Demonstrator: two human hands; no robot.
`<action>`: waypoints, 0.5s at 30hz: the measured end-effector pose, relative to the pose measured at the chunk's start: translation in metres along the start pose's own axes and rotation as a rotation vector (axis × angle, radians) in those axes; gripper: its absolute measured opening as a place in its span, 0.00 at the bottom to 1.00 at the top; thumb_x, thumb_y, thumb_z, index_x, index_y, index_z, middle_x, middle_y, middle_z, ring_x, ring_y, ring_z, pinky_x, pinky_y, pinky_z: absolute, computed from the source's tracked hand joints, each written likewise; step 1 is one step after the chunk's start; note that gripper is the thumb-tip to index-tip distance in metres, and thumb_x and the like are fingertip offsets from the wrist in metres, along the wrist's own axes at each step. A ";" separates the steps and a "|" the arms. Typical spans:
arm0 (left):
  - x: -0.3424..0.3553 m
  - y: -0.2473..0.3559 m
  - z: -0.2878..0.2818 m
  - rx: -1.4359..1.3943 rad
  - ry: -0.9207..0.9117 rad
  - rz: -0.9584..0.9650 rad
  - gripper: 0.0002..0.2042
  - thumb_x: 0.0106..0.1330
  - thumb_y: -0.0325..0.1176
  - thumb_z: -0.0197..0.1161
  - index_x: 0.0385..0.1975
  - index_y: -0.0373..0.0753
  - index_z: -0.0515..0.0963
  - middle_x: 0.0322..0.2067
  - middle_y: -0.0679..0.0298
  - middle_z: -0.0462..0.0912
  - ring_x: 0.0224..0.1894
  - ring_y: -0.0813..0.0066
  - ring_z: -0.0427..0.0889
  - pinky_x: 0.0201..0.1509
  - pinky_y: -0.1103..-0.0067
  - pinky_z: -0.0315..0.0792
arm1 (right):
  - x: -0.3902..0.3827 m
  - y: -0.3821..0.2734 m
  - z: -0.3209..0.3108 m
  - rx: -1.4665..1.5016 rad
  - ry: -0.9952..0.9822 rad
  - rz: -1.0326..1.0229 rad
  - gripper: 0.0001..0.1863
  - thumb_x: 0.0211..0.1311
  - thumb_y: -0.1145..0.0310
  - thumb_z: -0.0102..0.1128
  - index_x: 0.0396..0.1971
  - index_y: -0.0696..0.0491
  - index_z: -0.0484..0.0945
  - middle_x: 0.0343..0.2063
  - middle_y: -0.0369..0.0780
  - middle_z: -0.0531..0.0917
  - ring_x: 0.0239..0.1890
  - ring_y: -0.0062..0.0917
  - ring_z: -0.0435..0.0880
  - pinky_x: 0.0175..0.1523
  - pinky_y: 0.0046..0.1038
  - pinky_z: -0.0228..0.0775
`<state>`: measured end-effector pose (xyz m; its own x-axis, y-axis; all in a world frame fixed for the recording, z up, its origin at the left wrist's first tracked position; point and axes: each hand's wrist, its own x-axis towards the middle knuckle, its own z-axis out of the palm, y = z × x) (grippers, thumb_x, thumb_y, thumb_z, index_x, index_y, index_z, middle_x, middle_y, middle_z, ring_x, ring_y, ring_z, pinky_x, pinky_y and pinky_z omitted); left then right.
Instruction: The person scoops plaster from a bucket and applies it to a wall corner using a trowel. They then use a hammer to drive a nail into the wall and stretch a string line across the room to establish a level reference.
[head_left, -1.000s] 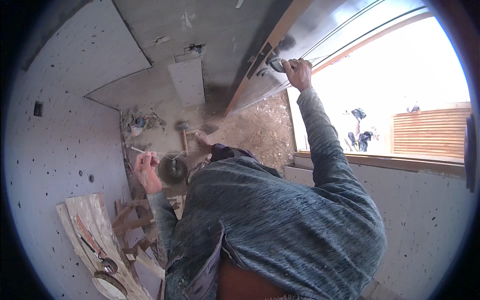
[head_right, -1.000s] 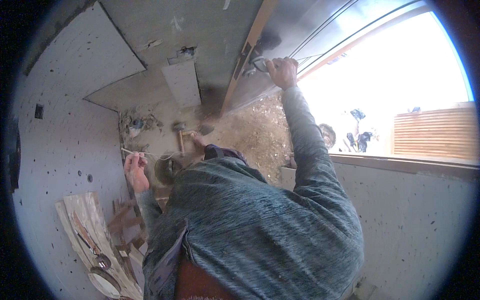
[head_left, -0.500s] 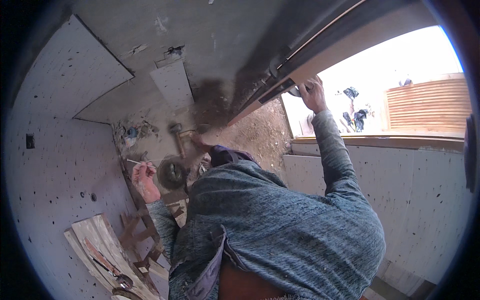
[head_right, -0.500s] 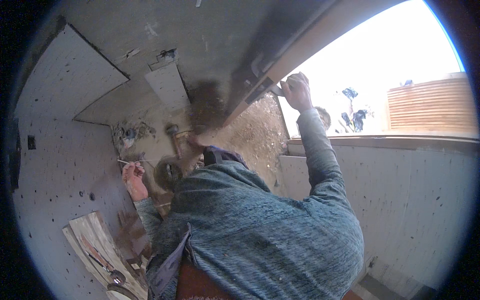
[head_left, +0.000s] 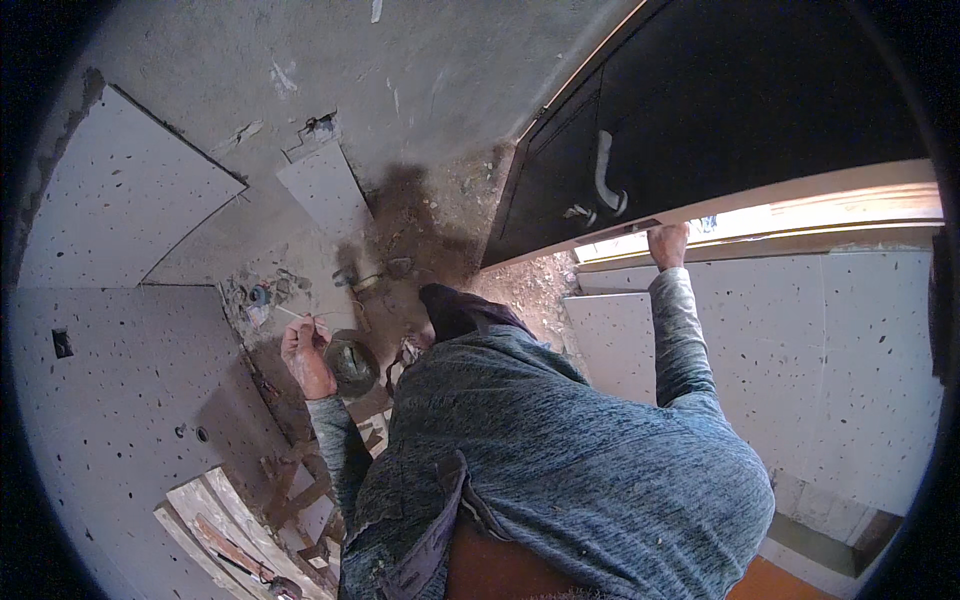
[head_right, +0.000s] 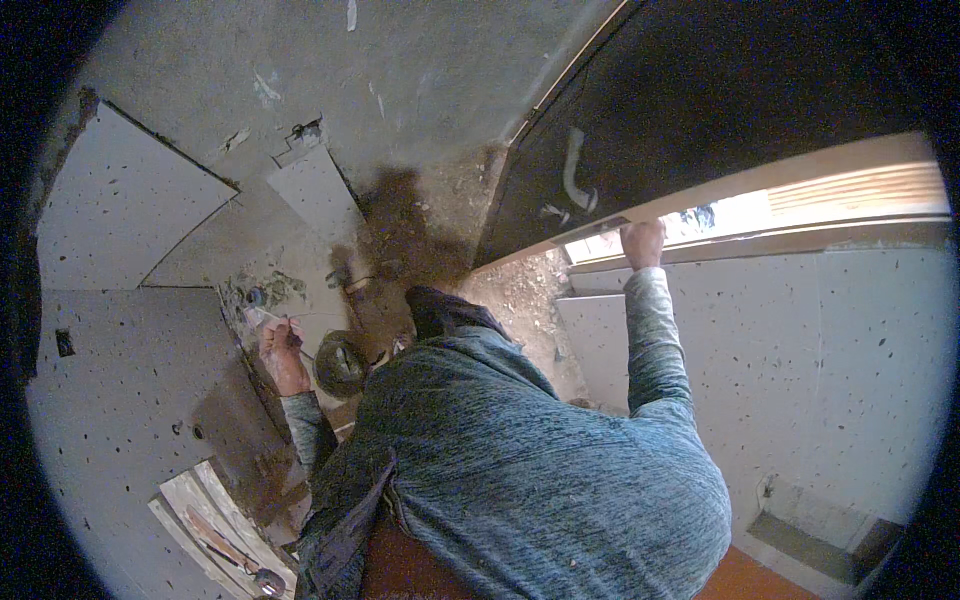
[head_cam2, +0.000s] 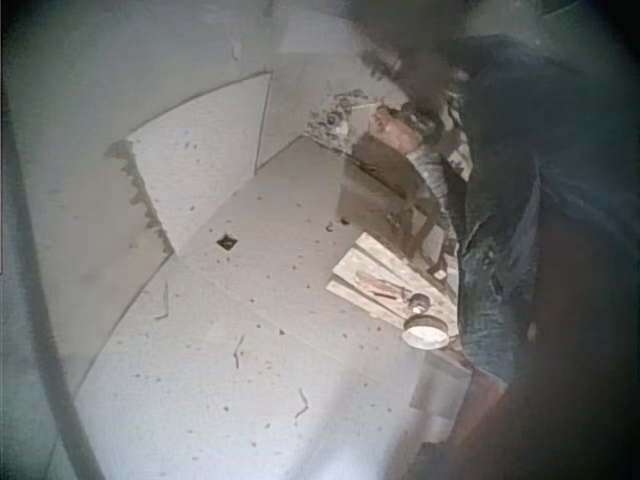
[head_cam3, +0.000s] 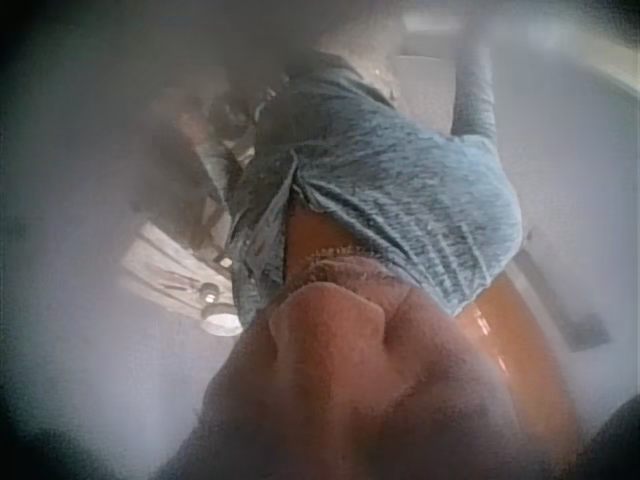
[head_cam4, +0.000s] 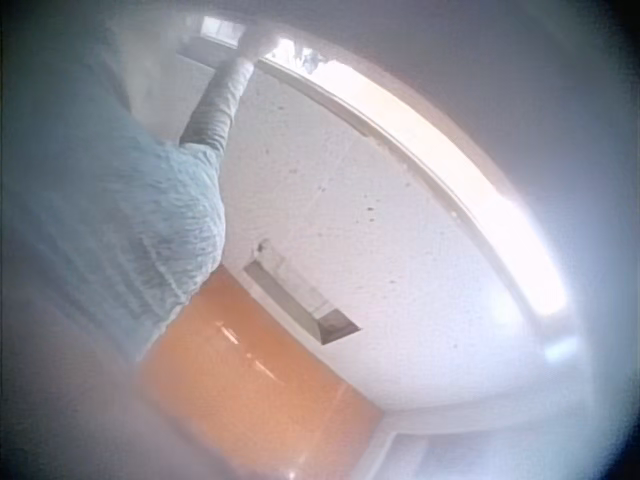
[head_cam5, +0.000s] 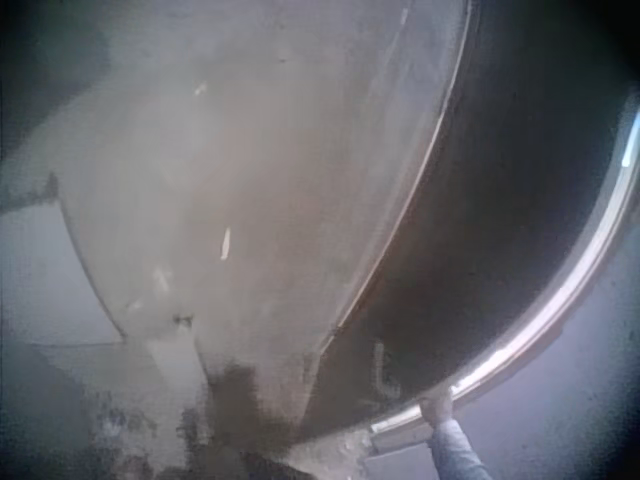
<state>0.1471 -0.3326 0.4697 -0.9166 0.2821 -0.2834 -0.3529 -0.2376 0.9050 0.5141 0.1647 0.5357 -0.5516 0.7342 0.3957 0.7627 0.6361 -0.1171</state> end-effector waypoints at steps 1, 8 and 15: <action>0.002 0.001 0.006 0.010 0.011 -0.017 0.04 0.66 0.30 0.58 0.29 0.39 0.75 0.26 0.64 0.80 0.24 0.81 0.73 0.30 0.84 0.69 | -0.006 0.019 0.006 -0.115 -0.045 0.019 0.08 0.45 0.71 0.55 0.24 0.55 0.82 0.27 0.47 0.83 0.34 0.46 0.80 0.42 0.44 0.69; 0.013 -0.006 0.026 0.073 -0.094 -0.078 0.04 0.66 0.30 0.58 0.30 0.38 0.75 0.29 0.65 0.81 0.25 0.82 0.73 0.31 0.84 0.70 | -0.021 0.090 0.004 -0.291 0.030 0.121 0.07 0.51 0.69 0.54 0.22 0.56 0.78 0.24 0.46 0.81 0.28 0.40 0.79 0.38 0.38 0.69; 0.019 -0.023 0.062 0.075 -0.155 -0.081 0.05 0.66 0.31 0.59 0.30 0.39 0.74 0.28 0.66 0.80 0.25 0.82 0.75 0.31 0.84 0.70 | -0.035 0.053 -0.005 0.853 0.465 0.950 0.07 0.58 0.71 0.47 0.24 0.57 0.71 0.20 0.40 0.73 0.24 0.30 0.73 0.31 0.31 0.66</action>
<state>0.1497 -0.2645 0.4634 -0.8438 0.4386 -0.3091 -0.4039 -0.1399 0.9041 0.5751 0.1716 0.5201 0.3588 0.9285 0.0955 0.2431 0.0058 -0.9700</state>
